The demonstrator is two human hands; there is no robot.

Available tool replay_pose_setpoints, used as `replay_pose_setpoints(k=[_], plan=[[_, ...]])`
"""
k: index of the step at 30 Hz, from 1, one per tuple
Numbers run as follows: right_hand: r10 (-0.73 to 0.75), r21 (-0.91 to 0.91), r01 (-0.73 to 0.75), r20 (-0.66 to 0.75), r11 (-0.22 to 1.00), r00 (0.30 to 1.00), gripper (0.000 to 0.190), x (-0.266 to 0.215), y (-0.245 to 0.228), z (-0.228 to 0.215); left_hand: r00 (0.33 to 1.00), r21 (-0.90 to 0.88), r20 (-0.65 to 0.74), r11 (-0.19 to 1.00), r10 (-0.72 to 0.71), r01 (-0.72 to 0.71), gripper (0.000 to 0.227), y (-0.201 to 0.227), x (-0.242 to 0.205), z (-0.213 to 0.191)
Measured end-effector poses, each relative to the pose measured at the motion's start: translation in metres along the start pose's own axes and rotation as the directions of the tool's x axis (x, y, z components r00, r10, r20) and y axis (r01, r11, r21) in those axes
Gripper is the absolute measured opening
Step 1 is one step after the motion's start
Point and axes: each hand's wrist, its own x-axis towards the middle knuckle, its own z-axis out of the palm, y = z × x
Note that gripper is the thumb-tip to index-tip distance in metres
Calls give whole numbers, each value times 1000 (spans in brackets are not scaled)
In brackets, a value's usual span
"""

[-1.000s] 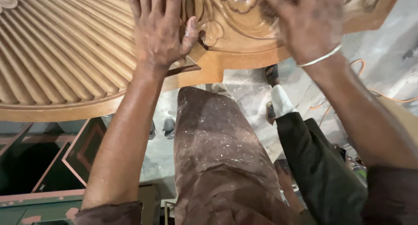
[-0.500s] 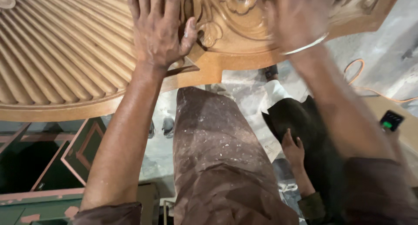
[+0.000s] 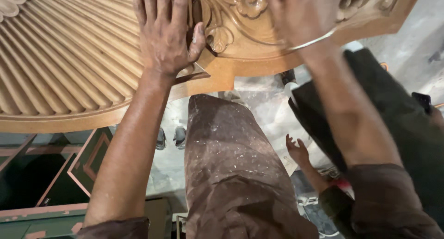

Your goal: The person applies a dark finish to a carved wooden headboard using a cloth, repeatedly dipping the cloth into a metal can. The person then moves to a long carved wooden panel and applies the finish to its edges and surface before flipping the panel over.

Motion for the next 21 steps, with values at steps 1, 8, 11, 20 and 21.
replay_pose_setpoints(k=[1, 8, 11, 20, 21], plan=[[35, 22, -35, 12, 999, 999, 21, -3, 9, -5, 1000, 2, -19, 1000, 14, -14, 61, 0, 0, 1], [170, -26, -168, 120, 985, 978, 20, 8, 5, 1, 998, 45, -40, 998, 45, -43, 61, 1, 1, 2], [76, 104, -84, 81, 991, 994, 22, 19, -17, 40, 1000, 48, -22, 999, 22, -21, 62, 1, 2, 3], [211, 429, -270, 180, 862, 961, 14, -38, 68, -13, 1000, 49, -1, 999, -5, 5, 63, 0, 1, 4], [229, 473, -311, 223, 824, 947, 15, -38, 65, -16, 1000, 23, 8, 1000, -6, 6, 63, 0, 1, 5]])
